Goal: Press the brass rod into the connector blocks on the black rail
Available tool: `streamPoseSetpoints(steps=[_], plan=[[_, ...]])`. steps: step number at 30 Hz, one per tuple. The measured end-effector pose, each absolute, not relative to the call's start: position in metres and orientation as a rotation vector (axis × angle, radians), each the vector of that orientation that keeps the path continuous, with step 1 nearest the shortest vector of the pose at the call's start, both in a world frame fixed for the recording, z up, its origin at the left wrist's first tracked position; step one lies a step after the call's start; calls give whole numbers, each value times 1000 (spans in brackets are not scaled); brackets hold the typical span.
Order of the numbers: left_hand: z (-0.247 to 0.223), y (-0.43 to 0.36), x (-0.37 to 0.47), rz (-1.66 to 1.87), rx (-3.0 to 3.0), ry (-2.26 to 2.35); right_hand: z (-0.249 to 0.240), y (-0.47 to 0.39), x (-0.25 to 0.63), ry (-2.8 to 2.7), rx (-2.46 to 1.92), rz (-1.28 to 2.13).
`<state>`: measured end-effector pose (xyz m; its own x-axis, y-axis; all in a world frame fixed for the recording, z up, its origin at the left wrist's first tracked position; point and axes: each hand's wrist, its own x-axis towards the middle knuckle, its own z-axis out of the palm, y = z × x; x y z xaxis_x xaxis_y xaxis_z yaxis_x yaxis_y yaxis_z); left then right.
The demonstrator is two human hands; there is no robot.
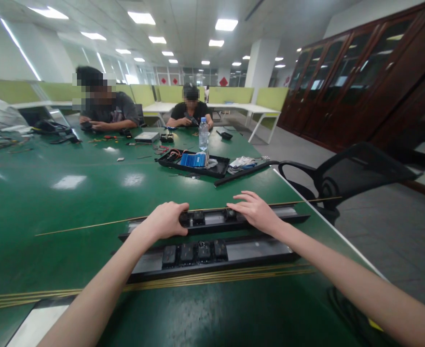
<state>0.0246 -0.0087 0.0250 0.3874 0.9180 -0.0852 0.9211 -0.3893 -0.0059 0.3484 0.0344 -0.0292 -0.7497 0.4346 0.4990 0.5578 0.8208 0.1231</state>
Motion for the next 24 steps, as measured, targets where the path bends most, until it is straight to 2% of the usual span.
streamPoseSetpoints(steps=[12, 24], plan=[[29, -11, 27, -118, 2542, 1738, -27, 50, 357, -2634, -522, -453], [27, -10, 24, -116, 2593, 1690, -24, 54, 363, -2694, -489, -604]])
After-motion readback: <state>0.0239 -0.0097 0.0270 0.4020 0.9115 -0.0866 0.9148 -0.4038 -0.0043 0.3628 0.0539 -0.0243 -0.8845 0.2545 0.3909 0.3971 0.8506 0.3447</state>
